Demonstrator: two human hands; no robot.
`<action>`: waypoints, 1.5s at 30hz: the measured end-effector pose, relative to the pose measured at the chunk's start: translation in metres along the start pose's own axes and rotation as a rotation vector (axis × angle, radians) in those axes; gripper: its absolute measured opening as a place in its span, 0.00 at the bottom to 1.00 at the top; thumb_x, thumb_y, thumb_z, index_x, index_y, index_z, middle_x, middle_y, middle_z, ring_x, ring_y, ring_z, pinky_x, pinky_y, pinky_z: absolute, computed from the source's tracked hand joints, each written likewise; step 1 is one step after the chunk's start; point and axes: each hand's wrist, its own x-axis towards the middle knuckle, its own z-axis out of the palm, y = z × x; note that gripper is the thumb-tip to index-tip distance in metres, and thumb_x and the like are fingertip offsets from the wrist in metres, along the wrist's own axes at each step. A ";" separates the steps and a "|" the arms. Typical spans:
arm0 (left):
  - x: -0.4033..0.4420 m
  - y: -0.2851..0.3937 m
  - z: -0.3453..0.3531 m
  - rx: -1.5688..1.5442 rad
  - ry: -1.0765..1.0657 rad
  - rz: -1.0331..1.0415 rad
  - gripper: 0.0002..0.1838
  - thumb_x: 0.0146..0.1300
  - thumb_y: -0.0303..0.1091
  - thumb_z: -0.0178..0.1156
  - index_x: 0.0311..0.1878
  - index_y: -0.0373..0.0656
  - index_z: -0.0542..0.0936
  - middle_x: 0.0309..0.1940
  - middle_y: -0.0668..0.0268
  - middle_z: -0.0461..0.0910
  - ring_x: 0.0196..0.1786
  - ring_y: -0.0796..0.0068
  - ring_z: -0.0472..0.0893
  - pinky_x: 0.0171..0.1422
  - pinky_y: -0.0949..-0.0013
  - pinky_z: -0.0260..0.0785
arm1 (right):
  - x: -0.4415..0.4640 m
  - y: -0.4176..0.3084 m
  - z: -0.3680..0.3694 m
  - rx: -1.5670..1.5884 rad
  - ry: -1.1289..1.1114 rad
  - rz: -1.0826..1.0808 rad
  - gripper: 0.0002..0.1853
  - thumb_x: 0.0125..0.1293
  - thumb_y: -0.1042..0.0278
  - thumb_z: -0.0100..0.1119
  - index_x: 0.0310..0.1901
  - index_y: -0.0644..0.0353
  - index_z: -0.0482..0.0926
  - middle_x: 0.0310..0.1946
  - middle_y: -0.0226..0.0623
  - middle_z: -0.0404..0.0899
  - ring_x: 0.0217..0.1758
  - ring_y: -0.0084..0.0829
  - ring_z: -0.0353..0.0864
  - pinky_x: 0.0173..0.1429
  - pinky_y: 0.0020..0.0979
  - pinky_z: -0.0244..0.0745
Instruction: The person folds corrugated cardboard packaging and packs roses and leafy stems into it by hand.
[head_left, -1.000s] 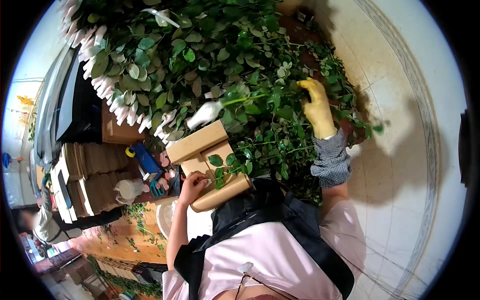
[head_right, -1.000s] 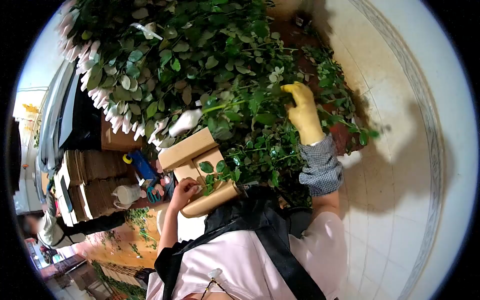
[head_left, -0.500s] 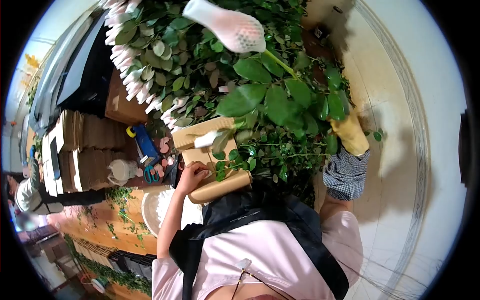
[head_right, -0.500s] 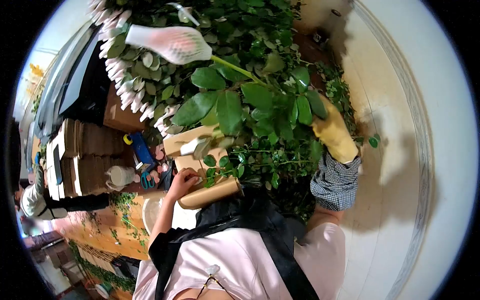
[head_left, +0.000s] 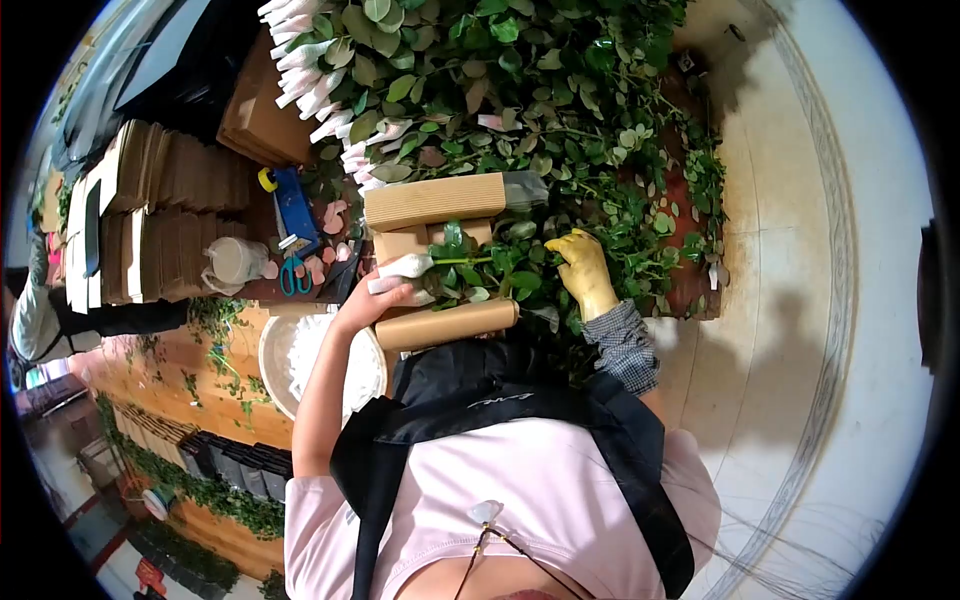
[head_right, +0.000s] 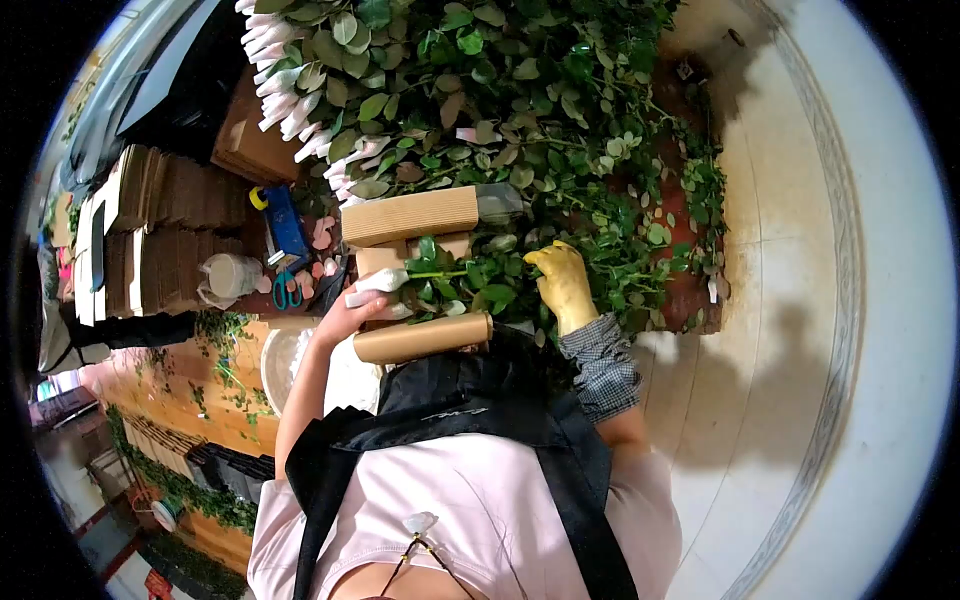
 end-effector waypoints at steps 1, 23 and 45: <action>0.002 -0.002 -0.001 0.002 -0.007 -0.004 0.25 0.67 0.36 0.69 0.63 0.35 0.76 0.52 0.66 0.83 0.50 0.78 0.80 0.58 0.67 0.73 | -0.003 0.003 0.000 0.001 0.001 0.008 0.21 0.46 0.84 0.65 0.45 0.60 0.84 0.41 0.43 0.85 0.49 0.49 0.82 0.62 0.44 0.76; 0.010 0.027 0.003 0.620 -0.027 -0.002 0.22 0.61 0.31 0.72 0.58 0.36 0.81 0.50 0.56 0.86 0.50 0.69 0.84 0.59 0.67 0.74 | -0.019 0.007 -0.126 -0.180 0.380 0.014 0.32 0.42 0.91 0.53 0.53 0.59 0.81 0.46 0.46 0.83 0.54 0.48 0.81 0.74 0.53 0.65; -0.076 0.103 0.015 0.735 0.814 0.296 0.12 0.74 0.36 0.57 0.40 0.37 0.83 0.33 0.60 0.82 0.37 0.67 0.81 0.43 0.66 0.73 | 0.028 -0.127 -0.041 0.498 0.061 -0.141 0.18 0.57 0.84 0.64 0.49 0.58 0.83 0.42 0.37 0.85 0.60 0.47 0.81 0.70 0.45 0.72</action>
